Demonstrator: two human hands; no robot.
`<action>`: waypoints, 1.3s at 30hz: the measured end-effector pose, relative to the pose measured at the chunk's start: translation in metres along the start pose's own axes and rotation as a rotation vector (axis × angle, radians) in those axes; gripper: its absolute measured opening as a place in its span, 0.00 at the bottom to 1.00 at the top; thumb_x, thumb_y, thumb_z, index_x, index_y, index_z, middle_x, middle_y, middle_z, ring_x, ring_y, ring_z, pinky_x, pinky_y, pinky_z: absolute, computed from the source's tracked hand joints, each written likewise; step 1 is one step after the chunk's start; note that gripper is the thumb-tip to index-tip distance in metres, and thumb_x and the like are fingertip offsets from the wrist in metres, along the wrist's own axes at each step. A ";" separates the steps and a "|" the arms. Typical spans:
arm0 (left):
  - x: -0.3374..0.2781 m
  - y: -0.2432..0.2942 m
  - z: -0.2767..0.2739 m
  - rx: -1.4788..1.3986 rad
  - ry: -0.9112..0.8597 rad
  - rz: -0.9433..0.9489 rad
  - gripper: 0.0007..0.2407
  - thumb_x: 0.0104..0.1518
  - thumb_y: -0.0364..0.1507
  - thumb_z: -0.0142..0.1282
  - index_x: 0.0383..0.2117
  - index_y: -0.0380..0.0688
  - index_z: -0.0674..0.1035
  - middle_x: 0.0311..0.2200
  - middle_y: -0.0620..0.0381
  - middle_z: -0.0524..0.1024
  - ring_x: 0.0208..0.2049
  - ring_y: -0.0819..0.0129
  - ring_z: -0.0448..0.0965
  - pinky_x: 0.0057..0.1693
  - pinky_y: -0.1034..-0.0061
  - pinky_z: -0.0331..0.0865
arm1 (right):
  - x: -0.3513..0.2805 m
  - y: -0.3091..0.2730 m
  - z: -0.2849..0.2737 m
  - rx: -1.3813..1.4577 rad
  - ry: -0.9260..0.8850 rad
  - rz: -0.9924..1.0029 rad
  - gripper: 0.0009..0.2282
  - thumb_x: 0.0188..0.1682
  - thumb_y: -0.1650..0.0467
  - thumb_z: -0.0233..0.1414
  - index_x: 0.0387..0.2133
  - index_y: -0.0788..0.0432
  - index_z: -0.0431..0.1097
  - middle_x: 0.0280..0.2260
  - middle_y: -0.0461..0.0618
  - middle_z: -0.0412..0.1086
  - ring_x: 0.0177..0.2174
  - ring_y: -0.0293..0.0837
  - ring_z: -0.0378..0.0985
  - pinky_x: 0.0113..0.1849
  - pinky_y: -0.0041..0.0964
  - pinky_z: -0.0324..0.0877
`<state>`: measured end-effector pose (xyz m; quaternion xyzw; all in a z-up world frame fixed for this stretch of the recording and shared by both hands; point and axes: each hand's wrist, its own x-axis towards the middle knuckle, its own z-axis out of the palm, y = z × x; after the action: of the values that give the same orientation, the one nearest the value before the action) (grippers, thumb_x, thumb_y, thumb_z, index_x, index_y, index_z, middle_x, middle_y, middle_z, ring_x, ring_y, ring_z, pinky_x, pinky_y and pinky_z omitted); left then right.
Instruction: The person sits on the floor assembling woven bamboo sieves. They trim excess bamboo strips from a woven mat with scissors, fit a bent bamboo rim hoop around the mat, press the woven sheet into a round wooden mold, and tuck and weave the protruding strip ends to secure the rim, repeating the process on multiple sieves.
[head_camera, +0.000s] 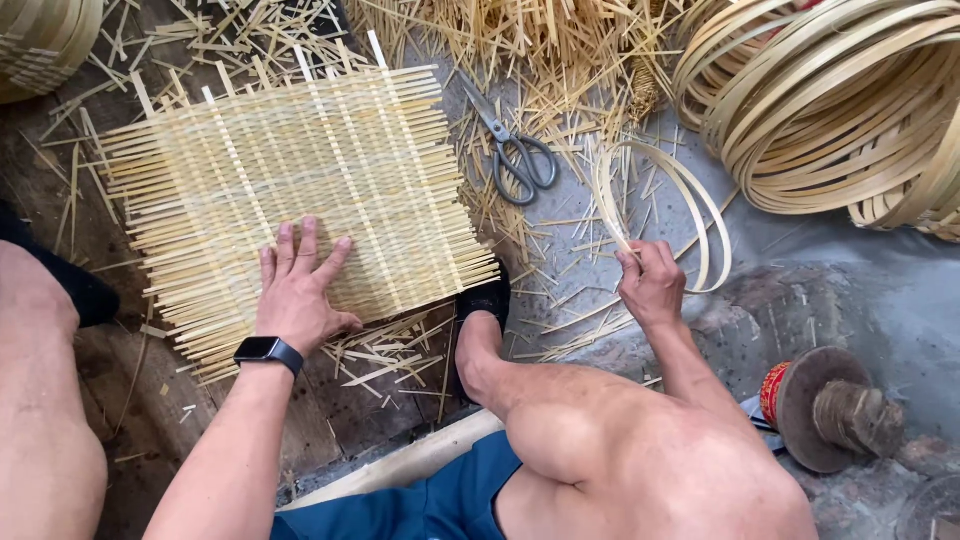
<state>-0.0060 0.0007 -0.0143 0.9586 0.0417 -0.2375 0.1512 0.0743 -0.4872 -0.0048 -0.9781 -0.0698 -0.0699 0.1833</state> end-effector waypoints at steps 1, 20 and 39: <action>0.000 0.000 0.000 0.000 0.002 0.000 0.51 0.27 0.49 0.75 0.68 0.76 0.58 0.75 0.59 0.36 0.75 0.55 0.30 0.75 0.55 0.32 | 0.001 0.011 0.004 0.001 0.001 -0.001 0.05 0.51 0.71 0.60 0.36 0.60 0.75 0.33 0.57 0.72 0.30 0.57 0.78 0.32 0.49 0.71; -0.007 0.101 -0.145 -0.295 0.823 0.477 0.29 0.58 0.45 0.64 0.65 0.56 0.69 0.68 0.42 0.63 0.71 0.49 0.58 0.74 0.54 0.54 | 0.118 -0.154 -0.142 0.115 0.110 -0.554 0.15 0.57 0.61 0.62 0.49 0.59 0.80 0.24 0.48 0.63 0.25 0.41 0.65 0.29 0.36 0.63; -0.049 0.007 -0.167 -2.168 0.121 0.039 0.18 0.65 0.39 0.55 0.17 0.48 0.70 0.10 0.66 0.59 0.10 0.78 0.56 0.17 0.82 0.52 | 0.210 -0.250 -0.135 1.022 -0.683 0.058 0.18 0.63 0.61 0.51 0.26 0.61 0.68 0.15 0.40 0.55 0.14 0.33 0.52 0.16 0.29 0.50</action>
<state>0.0257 0.0456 0.1504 0.3256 0.2215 -0.0244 0.9189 0.2251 -0.2829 0.2406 -0.7352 -0.1226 0.2945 0.5980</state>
